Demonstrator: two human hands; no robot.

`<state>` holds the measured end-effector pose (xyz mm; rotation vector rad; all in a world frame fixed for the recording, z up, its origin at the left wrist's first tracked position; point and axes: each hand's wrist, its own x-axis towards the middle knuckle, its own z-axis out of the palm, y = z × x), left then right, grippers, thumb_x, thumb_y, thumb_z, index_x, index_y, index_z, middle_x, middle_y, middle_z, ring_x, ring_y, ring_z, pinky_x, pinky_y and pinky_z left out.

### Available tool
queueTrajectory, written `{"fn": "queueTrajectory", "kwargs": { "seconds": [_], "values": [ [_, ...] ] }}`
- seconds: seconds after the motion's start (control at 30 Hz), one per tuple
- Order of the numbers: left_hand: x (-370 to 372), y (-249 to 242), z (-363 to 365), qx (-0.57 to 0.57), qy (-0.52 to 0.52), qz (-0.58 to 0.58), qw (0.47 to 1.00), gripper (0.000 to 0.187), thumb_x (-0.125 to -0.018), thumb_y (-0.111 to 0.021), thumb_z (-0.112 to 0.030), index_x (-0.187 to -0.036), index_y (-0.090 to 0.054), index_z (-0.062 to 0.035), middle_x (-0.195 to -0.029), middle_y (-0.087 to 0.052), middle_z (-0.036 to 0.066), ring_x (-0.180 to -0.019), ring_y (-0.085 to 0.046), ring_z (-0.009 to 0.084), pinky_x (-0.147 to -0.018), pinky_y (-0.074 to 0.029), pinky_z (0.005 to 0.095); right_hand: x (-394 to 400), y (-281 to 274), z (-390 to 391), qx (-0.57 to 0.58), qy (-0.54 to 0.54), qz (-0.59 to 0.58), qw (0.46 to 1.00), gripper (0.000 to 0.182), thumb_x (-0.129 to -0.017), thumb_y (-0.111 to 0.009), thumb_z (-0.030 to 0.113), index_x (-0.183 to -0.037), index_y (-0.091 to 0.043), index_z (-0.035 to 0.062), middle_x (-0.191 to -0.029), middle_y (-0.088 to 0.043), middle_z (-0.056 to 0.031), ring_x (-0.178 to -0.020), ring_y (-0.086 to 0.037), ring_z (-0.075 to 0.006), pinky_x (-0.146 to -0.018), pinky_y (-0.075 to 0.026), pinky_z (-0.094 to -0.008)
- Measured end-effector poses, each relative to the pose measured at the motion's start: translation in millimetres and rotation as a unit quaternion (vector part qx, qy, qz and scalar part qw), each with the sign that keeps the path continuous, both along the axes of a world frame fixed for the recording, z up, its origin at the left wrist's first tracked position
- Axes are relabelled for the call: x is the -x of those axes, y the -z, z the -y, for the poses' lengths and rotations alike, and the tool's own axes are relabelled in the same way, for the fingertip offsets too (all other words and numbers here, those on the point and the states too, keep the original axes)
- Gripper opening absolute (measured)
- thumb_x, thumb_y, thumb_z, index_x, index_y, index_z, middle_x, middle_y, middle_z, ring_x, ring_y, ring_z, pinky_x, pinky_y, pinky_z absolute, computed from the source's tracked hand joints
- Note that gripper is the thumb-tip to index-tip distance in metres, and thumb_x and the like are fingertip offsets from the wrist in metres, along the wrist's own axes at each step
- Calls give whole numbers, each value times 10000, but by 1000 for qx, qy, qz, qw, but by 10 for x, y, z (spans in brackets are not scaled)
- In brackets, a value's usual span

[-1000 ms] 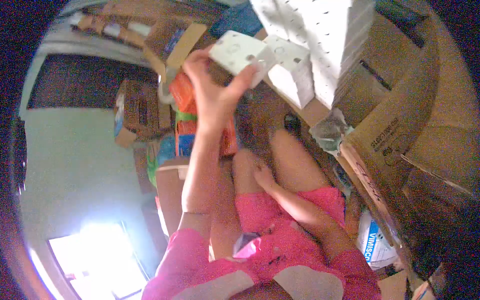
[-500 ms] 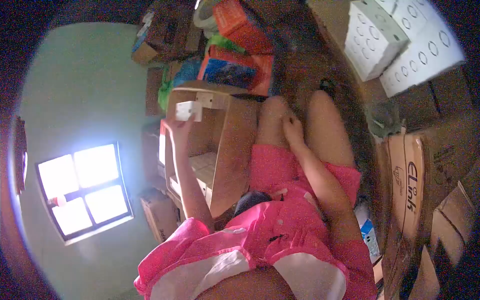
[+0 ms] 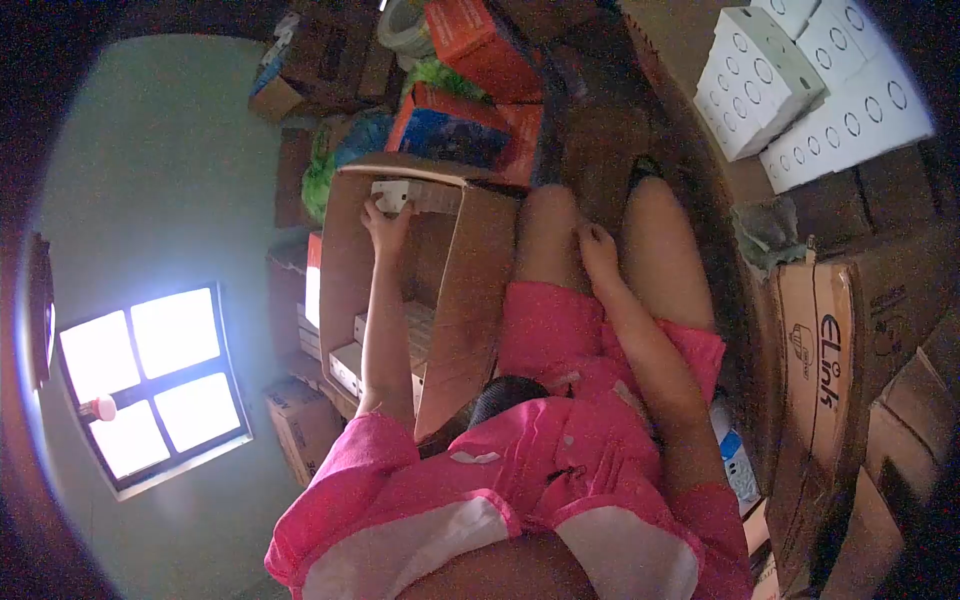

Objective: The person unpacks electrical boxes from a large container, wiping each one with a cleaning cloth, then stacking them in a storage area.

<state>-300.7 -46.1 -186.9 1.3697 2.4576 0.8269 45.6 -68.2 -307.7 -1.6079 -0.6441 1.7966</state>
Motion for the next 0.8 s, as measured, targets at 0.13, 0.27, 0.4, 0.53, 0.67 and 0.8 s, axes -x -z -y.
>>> {"fn": "queueTrajectory", "kwargs": {
  "seconds": [0.13,0.27,0.4,0.53,0.67,0.8],
  "values": [
    [33,64,76,-26,64,-46,997,629,-780,-707,-261,-1319,-437,-84,-1426,-228,325,-1287,-321,498,-1042,-347,490,49,41,14,-44,12,28,999,244,-924,-519,283,-972,-639,76,-806,-584,-10,-664,-502,-115,-597,-396,-246],
    [-11,41,108,-27,100,-66,992,565,-835,-675,-229,-1338,-456,-97,-1454,-227,321,-1337,-284,484,-1061,-340,489,-2,-6,-21,-11,-22,26,999,402,-933,-529,296,-1161,-607,-26,-1052,-655,-142,-964,-598,-229,-851,-451,-337],
    [21,107,133,-32,111,-93,989,539,-861,-667,-229,-1344,-463,-101,-1453,-258,319,-1351,-275,478,-1063,-340,500,4,5,-35,-13,-26,42,999,394,-936,-528,299,-1132,-617,-31,-1018,-659,-140,-945,-592,-215,-838,-450,-336],
    [-9,222,148,-86,77,-65,991,544,-862,-672,-237,-1349,-471,-103,-1464,-244,326,-1359,-264,485,-1067,-332,513,4,46,-32,-21,-24,17,999,396,-936,-531,307,-1132,-619,-26,-980,-663,-142,-925,-595,-227,-828,-455,-344],
    [-68,239,199,-85,73,-93,989,517,-889,-652,-225,-1355,-476,-83,-1483,-237,318,-1367,-262,484,-1051,-355,513,12,88,-16,-12,-15,31,999,344,-936,-531,306,-1088,-624,12,-925,-631,-93,-838,-566,-189,-756,-445,-316],
    [-50,292,240,-108,124,-161,973,437,-930,-599,-172,-1343,-505,-64,-1466,-317,296,-1282,-435,440,-955,-467,463,12,-35,-33,1,-15,33,999,268,-940,-526,319,-1002,-636,83,-846,-570,-7,-709,-509,-110,-644,-417,-261]
  ]
}}
